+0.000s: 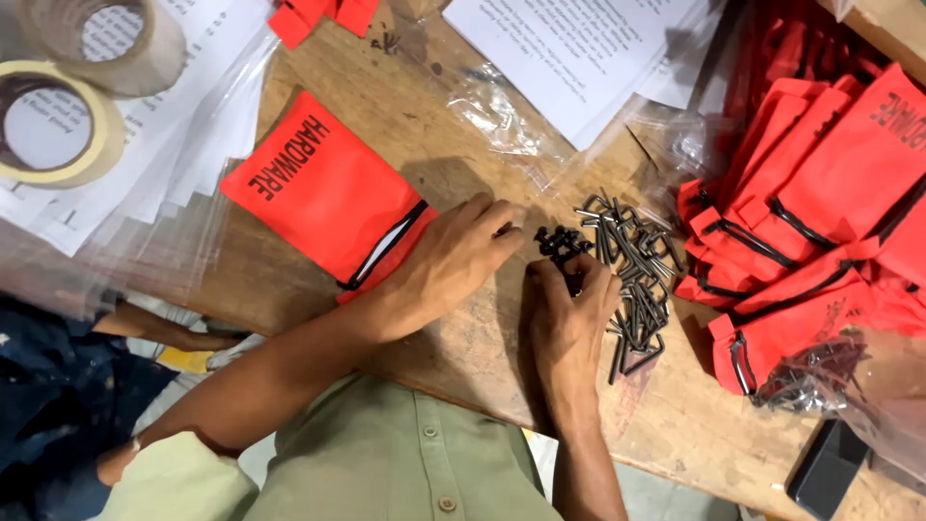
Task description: Folding a product manual/document and placing it into a red hardware bag along with screws and an allen key.
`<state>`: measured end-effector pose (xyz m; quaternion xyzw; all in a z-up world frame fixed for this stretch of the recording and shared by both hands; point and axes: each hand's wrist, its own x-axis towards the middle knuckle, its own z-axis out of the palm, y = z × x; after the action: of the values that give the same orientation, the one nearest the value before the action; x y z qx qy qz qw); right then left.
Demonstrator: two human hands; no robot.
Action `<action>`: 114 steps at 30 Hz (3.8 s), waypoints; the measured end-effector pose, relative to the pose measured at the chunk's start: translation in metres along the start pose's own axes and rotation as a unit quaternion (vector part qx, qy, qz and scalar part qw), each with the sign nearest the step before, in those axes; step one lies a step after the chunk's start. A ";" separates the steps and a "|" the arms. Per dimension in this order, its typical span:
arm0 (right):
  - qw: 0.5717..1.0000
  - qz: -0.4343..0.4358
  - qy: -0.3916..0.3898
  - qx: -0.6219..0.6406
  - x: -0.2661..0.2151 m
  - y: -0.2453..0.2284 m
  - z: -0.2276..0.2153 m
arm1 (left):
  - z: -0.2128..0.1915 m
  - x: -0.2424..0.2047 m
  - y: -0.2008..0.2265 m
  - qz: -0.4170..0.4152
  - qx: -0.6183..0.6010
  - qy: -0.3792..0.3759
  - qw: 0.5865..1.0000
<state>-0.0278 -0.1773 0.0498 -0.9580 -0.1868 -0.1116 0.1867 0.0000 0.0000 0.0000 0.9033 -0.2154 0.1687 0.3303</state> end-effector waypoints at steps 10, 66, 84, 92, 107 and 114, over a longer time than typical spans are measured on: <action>0.984 0.040 0.097 0.145 0.004 0.003 -0.008 | 0.034 -0.010 0.007 -0.350 -0.689 -0.009 0.635; 0.994 0.094 0.040 0.042 -0.021 0.009 -0.036 | 0.008 -0.015 0.010 -0.316 -0.863 0.002 0.394; 0.986 -0.086 -0.007 0.144 0.018 -0.017 -0.033 | 0.022 -0.020 0.008 -0.280 -0.901 0.006 0.332; 0.989 0.000 0.066 0.132 -0.003 0.021 -0.023 | 0.020 -0.016 0.010 -0.303 -0.894 0.034 0.328; 1.000 0.024 0.001 0.000 -0.015 0.041 -0.022 | 0.013 -0.014 0.008 -0.307 -0.889 0.036 0.338; 0.989 0.126 0.007 0.073 -0.023 0.047 -0.029 | 0.011 -0.016 0.008 -0.290 -0.888 0.030 0.356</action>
<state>-0.0335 -0.2368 0.0550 -0.9569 -0.0710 -0.0799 0.2702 -0.0156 -0.0084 -0.0114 0.0858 0.0457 -0.1996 0.9751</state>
